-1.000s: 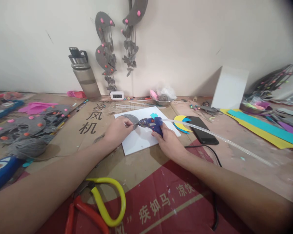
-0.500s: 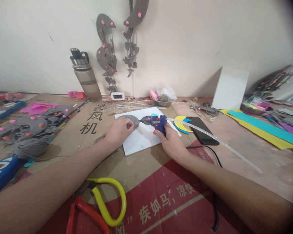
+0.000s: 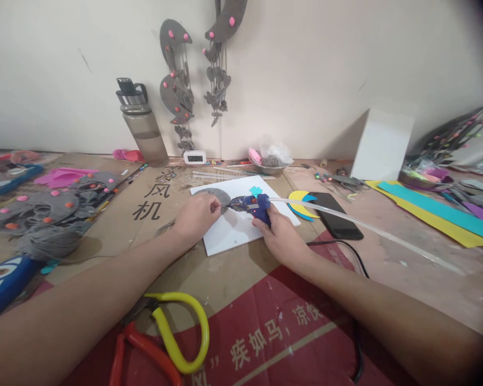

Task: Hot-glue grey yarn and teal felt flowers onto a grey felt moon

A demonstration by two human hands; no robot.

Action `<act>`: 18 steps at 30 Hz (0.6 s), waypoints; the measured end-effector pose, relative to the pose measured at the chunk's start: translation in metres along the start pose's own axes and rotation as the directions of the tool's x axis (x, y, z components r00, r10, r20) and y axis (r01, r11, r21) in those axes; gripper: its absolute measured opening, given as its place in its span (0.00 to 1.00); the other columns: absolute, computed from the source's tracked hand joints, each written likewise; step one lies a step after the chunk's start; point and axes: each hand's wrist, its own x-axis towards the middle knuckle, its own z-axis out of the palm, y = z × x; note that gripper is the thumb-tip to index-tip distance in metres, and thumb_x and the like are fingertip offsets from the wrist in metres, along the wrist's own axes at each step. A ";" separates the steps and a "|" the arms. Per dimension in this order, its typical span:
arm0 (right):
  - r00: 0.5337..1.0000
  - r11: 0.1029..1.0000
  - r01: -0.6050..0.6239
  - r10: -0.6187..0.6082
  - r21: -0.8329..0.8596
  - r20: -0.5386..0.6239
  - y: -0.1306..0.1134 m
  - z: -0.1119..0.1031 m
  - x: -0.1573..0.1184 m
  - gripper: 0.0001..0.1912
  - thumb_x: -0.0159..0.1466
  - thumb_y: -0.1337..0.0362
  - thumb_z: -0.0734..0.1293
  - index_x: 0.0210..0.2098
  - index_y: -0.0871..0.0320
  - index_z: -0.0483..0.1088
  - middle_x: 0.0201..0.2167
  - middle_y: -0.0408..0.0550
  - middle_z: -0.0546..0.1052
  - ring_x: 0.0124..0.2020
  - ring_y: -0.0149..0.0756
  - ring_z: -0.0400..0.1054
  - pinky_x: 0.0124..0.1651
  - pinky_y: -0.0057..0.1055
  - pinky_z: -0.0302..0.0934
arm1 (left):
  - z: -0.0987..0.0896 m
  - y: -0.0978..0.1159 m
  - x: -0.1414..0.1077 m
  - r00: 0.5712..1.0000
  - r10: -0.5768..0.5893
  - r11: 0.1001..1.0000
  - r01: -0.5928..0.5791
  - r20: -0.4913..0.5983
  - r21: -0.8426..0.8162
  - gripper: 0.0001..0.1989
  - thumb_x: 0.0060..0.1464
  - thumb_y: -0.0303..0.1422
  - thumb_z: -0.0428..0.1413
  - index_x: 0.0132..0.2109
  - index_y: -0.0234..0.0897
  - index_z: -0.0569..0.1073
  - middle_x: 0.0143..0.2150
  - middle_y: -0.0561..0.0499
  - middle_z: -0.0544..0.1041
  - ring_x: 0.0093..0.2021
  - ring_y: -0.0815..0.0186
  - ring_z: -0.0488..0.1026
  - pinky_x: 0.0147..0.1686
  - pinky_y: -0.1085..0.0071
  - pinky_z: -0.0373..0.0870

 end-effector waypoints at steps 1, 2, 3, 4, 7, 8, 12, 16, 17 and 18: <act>1.000 1.000 -0.003 0.003 -0.014 0.004 -0.001 0.000 0.000 0.21 0.64 0.62 0.58 0.55 0.63 0.60 0.47 0.59 0.72 0.48 0.46 0.66 0.50 0.41 0.59 | 0.000 0.000 0.000 1.000 -0.004 1.000 0.004 0.000 0.001 0.08 0.52 0.32 0.50 0.32 0.38 0.74 0.35 0.49 0.77 0.36 0.63 0.72 0.37 0.69 0.66; 1.000 1.000 -0.006 0.006 -0.023 0.005 -0.002 0.000 0.000 0.21 0.64 0.62 0.58 0.55 0.63 0.60 0.47 0.60 0.73 0.48 0.46 0.66 0.49 0.41 0.59 | 0.000 0.000 0.000 1.000 -0.011 1.000 0.011 0.001 0.000 0.08 0.52 0.32 0.50 0.32 0.38 0.75 0.35 0.49 0.78 0.36 0.63 0.72 0.37 0.69 0.66; 1.000 1.000 -0.009 0.009 -0.029 0.002 -0.002 -0.001 0.000 0.21 0.64 0.62 0.57 0.55 0.64 0.60 0.46 0.60 0.73 0.48 0.46 0.66 0.49 0.41 0.59 | -0.001 0.000 0.000 1.000 -0.022 1.000 0.022 0.006 -0.002 0.08 0.52 0.32 0.50 0.32 0.38 0.75 0.35 0.49 0.78 0.36 0.63 0.72 0.37 0.69 0.66; 1.000 0.999 -0.013 0.013 -0.031 -0.001 -0.002 -0.001 0.000 0.21 0.65 0.62 0.57 0.55 0.64 0.60 0.46 0.60 0.73 0.47 0.46 0.66 0.49 0.41 0.59 | -0.001 0.001 0.000 0.999 -0.036 0.999 0.036 0.014 -0.008 0.08 0.52 0.32 0.50 0.32 0.38 0.75 0.35 0.49 0.78 0.36 0.63 0.72 0.37 0.69 0.66; 1.000 1.000 -0.013 0.012 -0.010 -0.020 0.000 0.000 0.000 0.20 0.65 0.61 0.57 0.54 0.63 0.60 0.47 0.60 0.73 0.48 0.46 0.66 0.50 0.41 0.59 | -0.004 0.003 0.001 0.996 -0.081 0.996 0.083 0.044 -0.028 0.08 0.51 0.32 0.51 0.32 0.39 0.75 0.35 0.49 0.79 0.36 0.63 0.73 0.37 0.69 0.67; 1.000 1.000 -0.007 0.007 0.005 -0.028 0.001 0.000 0.000 0.21 0.65 0.62 0.57 0.55 0.63 0.60 0.47 0.59 0.72 0.49 0.46 0.66 0.51 0.42 0.58 | -0.005 0.003 0.001 0.994 -0.094 0.995 0.095 0.055 -0.033 0.08 0.51 0.32 0.51 0.32 0.39 0.75 0.35 0.50 0.79 0.36 0.63 0.73 0.37 0.69 0.67; 0.999 0.998 0.022 -0.020 0.053 -0.042 0.004 0.001 0.000 0.23 0.64 0.63 0.58 0.58 0.61 0.57 0.50 0.58 0.71 0.53 0.45 0.64 0.53 0.42 0.58 | -0.006 0.005 0.002 0.991 -0.114 0.992 0.117 0.076 -0.043 0.08 0.51 0.32 0.52 0.32 0.39 0.75 0.35 0.50 0.79 0.36 0.63 0.73 0.37 0.69 0.67; 1.000 1.000 0.007 -0.007 0.014 -0.014 0.002 0.000 0.000 0.22 0.65 0.61 0.57 0.56 0.63 0.59 0.48 0.59 0.72 0.50 0.46 0.65 0.51 0.42 0.59 | -0.004 0.003 0.002 0.995 -0.092 0.994 0.095 0.050 -0.051 0.08 0.51 0.32 0.51 0.31 0.38 0.75 0.34 0.50 0.79 0.35 0.64 0.73 0.36 0.70 0.66; 1.000 1.000 -0.001 0.001 -0.005 -0.007 0.002 0.000 0.000 0.22 0.65 0.61 0.57 0.56 0.64 0.60 0.47 0.60 0.72 0.49 0.47 0.66 0.50 0.42 0.59 | -0.004 0.003 0.002 0.995 -0.087 0.995 0.090 0.048 -0.054 0.08 0.51 0.33 0.51 0.31 0.38 0.75 0.34 0.50 0.79 0.35 0.64 0.73 0.36 0.70 0.66; 1.000 1.000 -0.007 0.007 -0.021 -0.001 0.001 0.000 0.000 0.22 0.65 0.61 0.57 0.56 0.64 0.60 0.47 0.60 0.72 0.48 0.47 0.66 0.50 0.42 0.59 | -0.004 0.003 0.002 0.995 -0.086 0.995 0.089 0.049 -0.054 0.09 0.51 0.33 0.51 0.31 0.38 0.75 0.34 0.50 0.79 0.35 0.64 0.73 0.35 0.70 0.66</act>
